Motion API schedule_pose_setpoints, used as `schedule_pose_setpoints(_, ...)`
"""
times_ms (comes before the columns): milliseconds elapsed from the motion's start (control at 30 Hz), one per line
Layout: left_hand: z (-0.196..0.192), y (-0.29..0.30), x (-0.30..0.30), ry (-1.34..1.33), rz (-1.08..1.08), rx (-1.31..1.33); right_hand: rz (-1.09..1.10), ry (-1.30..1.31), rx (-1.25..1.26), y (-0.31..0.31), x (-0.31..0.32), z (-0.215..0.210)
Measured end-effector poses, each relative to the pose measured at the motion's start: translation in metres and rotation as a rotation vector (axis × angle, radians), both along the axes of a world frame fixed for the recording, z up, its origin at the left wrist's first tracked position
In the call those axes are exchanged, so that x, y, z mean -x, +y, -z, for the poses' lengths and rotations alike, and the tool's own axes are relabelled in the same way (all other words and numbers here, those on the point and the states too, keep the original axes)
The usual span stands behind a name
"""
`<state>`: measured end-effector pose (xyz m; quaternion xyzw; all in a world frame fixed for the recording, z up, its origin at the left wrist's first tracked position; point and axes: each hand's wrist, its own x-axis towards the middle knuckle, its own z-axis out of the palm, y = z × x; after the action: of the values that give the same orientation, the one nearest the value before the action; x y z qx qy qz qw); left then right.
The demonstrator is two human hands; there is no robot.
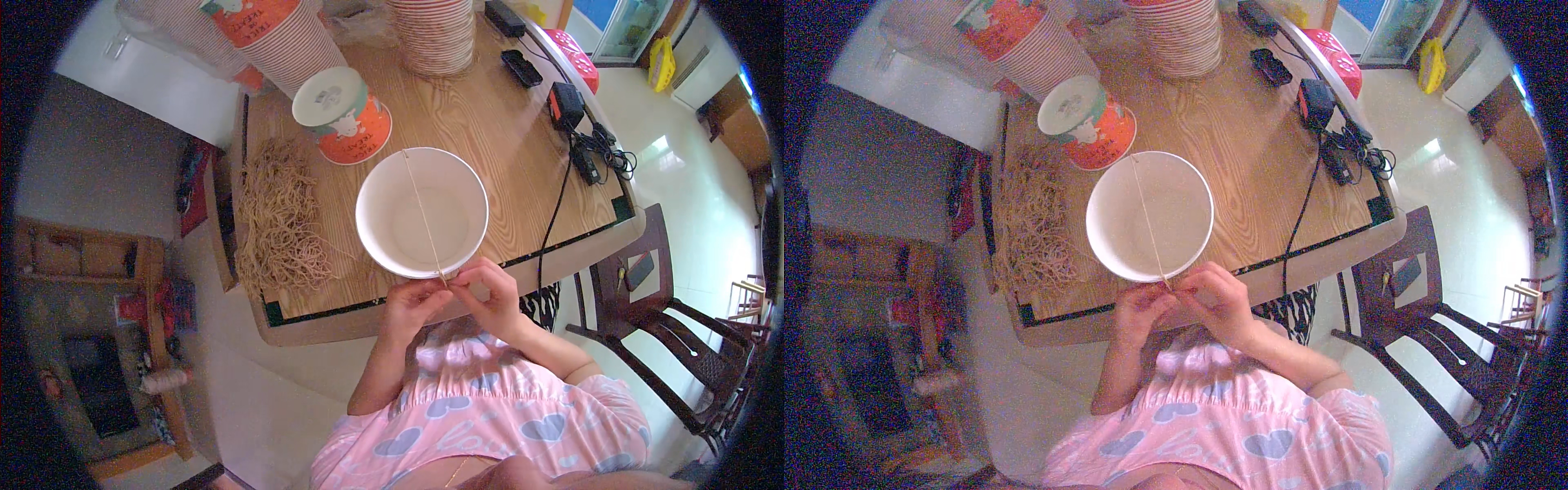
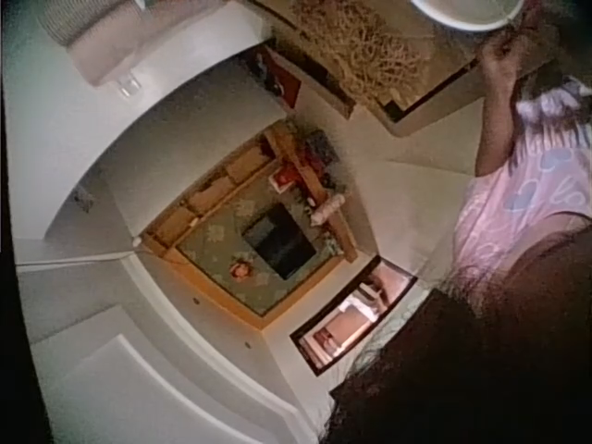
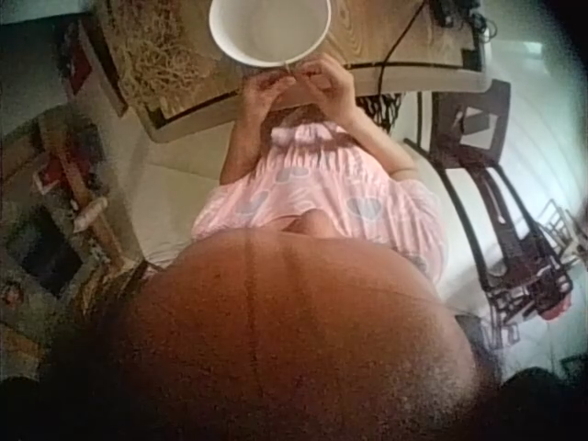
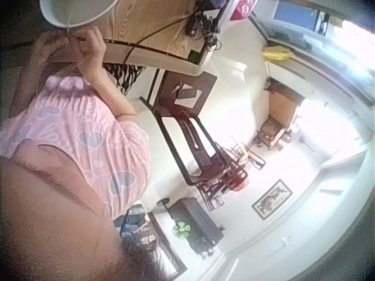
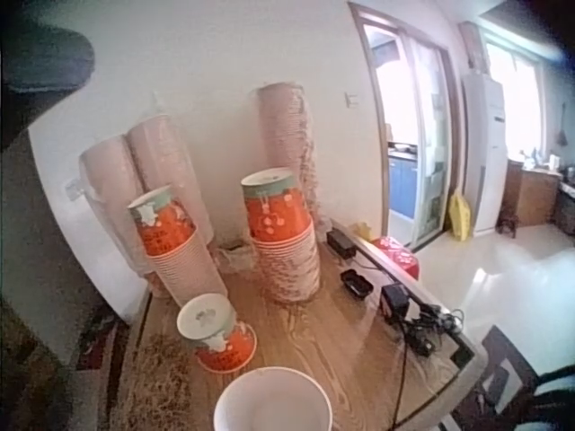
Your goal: Thread a string through a pre-cut hole in a paper cup and tie it.
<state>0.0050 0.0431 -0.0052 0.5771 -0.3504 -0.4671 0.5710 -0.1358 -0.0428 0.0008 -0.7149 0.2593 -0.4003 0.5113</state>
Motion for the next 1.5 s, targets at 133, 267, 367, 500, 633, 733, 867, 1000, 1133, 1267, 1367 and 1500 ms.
schedule_pose_setpoints(133,0.004,-0.002,-0.003,0.292,-0.052,-0.172,-0.001,0.026,-0.036,-0.003,0.002,0.020)
schedule_pose_setpoints(267,0.000,-0.008,-0.001,0.271,-0.063,-0.124,0.000,0.038,-0.061,-0.002,0.002,0.027)
schedule_pose_setpoints(367,0.001,-0.008,-0.001,0.254,-0.035,-0.131,-0.032,0.061,-0.078,-0.003,0.002,0.030)
schedule_pose_setpoints(500,0.007,-0.008,-0.003,0.236,-0.023,-0.134,-0.068,0.052,-0.131,-0.006,-0.003,0.030)
schedule_pose_setpoints(633,0.009,-0.007,-0.004,0.246,-0.045,-0.163,-0.062,0.090,-0.186,-0.006,-0.004,0.027)
schedule_pose_setpoints(733,0.012,-0.005,-0.003,0.203,-0.116,-0.157,-0.066,0.074,-0.149,-0.006,-0.004,0.029)
schedule_pose_setpoints(867,0.008,-0.006,-0.003,0.105,-0.117,-0.165,-0.063,0.082,-0.143,-0.006,-0.004,0.032)
schedule_pose_setpoints(1000,0.013,-0.002,-0.004,0.093,-0.096,-0.184,-0.069,0.082,-0.095,-0.005,-0.005,0.025)
schedule_pose_setpoints(1133,0.009,0.001,-0.001,-0.128,-0.157,-0.088,-0.075,0.086,-0.104,-0.002,-0.006,0.002)
schedule_pose_setpoints(1267,0.004,0.002,0.003,-0.127,-0.168,-0.021,-0.122,0.023,-0.203,-0.002,-0.012,-0.006)
schedule_pose_setpoints(1367,0.006,0.005,0.003,0.064,-0.173,-0.034,-0.096,-0.086,-0.233,-0.005,-0.010,-0.006)
schedule_pose_setpoints(1500,0.003,0.008,0.002,0.038,-0.156,-0.145,-0.145,-0.111,-0.426,-0.004,-0.004,0.002)
